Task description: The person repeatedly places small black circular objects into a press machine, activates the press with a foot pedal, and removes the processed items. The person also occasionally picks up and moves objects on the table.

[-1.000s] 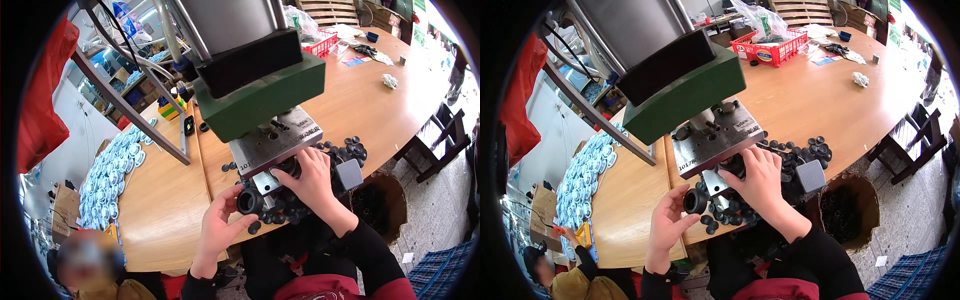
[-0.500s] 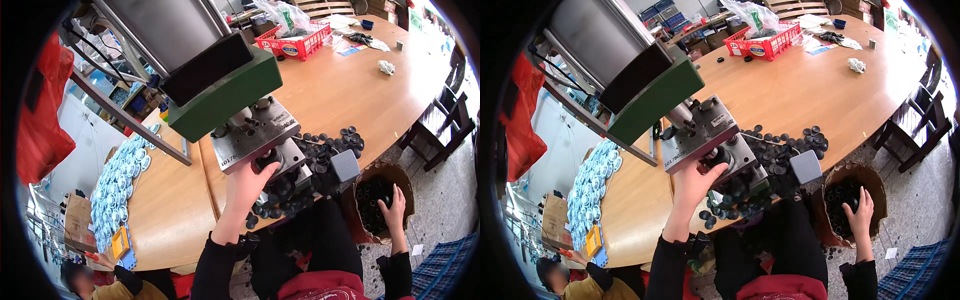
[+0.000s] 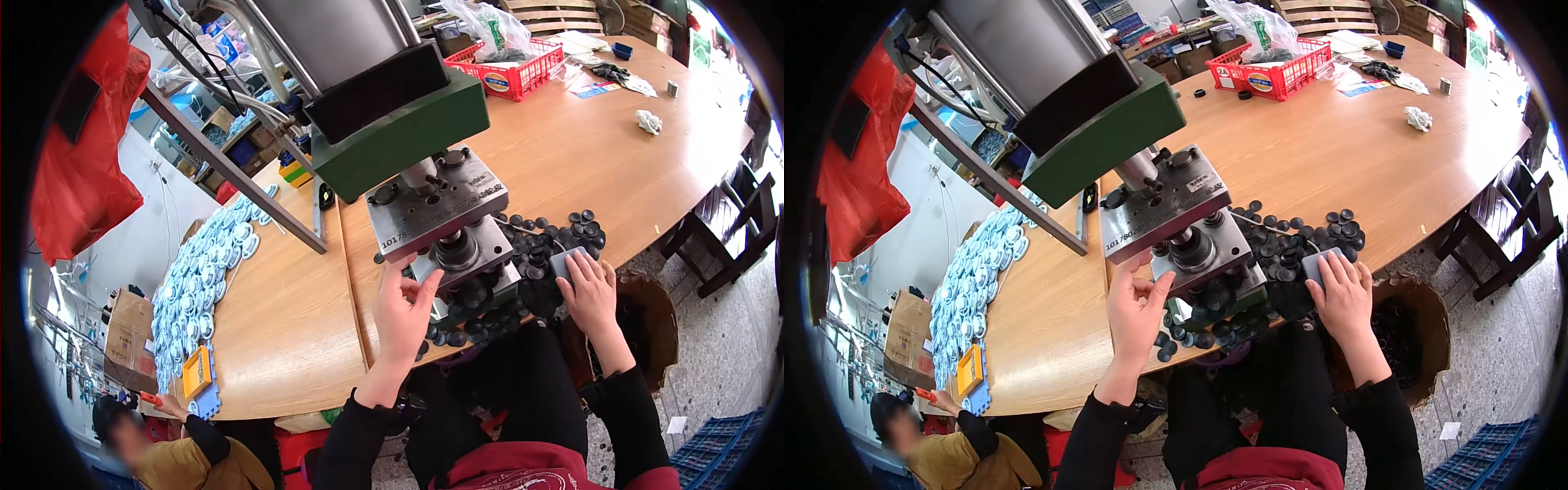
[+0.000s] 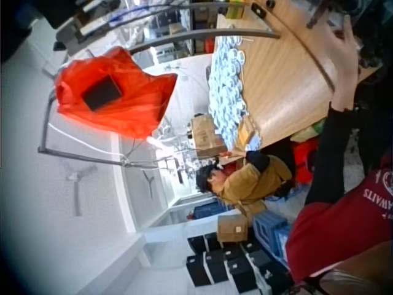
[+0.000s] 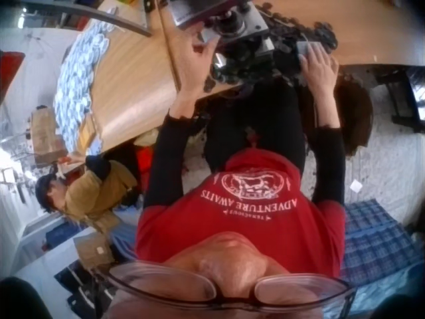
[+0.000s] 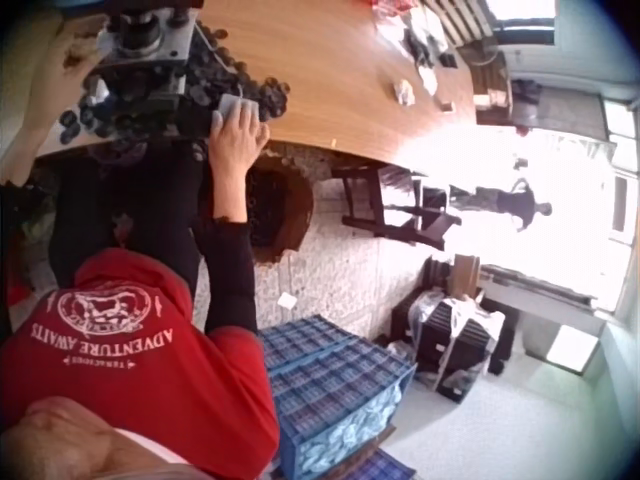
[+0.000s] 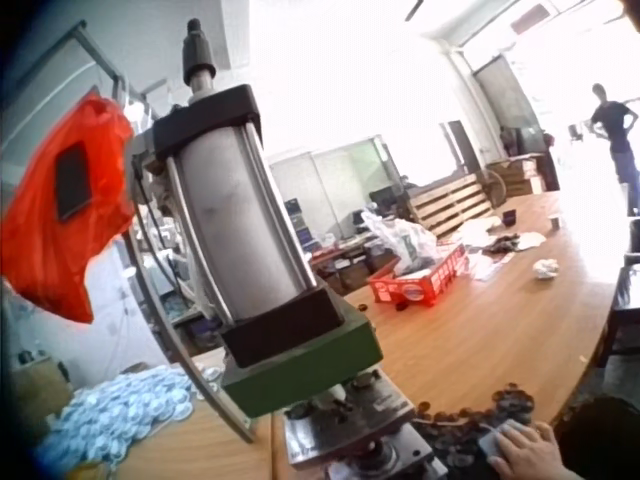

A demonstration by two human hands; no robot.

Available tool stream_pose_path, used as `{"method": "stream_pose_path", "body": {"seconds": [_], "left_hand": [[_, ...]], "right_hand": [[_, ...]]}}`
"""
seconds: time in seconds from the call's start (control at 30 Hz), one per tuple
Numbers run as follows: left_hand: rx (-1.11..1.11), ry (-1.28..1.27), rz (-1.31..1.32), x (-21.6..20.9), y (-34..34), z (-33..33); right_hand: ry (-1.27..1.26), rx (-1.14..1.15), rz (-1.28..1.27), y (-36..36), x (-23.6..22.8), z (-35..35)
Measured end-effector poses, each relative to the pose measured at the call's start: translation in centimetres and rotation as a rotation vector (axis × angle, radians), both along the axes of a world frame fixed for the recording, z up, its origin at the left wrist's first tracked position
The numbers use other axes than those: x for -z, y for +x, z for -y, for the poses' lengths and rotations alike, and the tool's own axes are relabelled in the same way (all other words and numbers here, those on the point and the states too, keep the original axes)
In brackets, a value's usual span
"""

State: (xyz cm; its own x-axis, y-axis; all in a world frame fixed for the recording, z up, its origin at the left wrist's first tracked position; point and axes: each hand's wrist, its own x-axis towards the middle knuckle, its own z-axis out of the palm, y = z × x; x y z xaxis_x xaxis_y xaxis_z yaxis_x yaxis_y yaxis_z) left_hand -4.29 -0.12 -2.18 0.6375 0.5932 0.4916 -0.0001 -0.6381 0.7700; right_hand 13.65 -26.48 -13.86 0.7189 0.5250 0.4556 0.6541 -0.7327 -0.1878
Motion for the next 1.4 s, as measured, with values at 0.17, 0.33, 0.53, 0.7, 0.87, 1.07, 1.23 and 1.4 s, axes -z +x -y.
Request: {"method": "stream_pose_path", "body": {"seconds": [0.17,0.33,0.53,0.7,0.87,1.07,1.23,1.4], "left_hand": [[-0.166,-0.120,-0.203,2.7,-3.4,-9.8],[-0.122,0.184,-0.395,7.7,-0.1,-21.3],[0.123,0.245,-0.405,12.9,12.4,-28.5],[0.194,0.236,-0.467,15.0,16.9,-25.8],[0.231,0.224,-0.587,14.7,15.4,-24.7],[0.107,0.075,-0.367,5.6,10.3,-18.1],[0.333,-0.905,-0.104,1.4,3.5,-17.5],[0.445,-0.861,-0.068,-2.5,-3.6,-11.9]], "right_hand": [[0.030,-0.017,-0.103,0.0,-0.7,0.3],[0.089,-0.069,-0.113,-1.1,-0.8,1.8],[0.058,-0.044,-0.095,-2.7,-2.0,2.7],[0.056,0.060,-0.083,-2.7,-3.2,4.3],[0.157,-0.037,-0.074,-1.8,-4.6,1.1],[0.441,-0.386,-0.039,-3.7,-10.8,-9.1],[0.624,-0.363,-0.193,-5.2,-12.7,-15.2],[0.486,-0.302,-0.104,-5.3,-13.0,-15.5]]}}
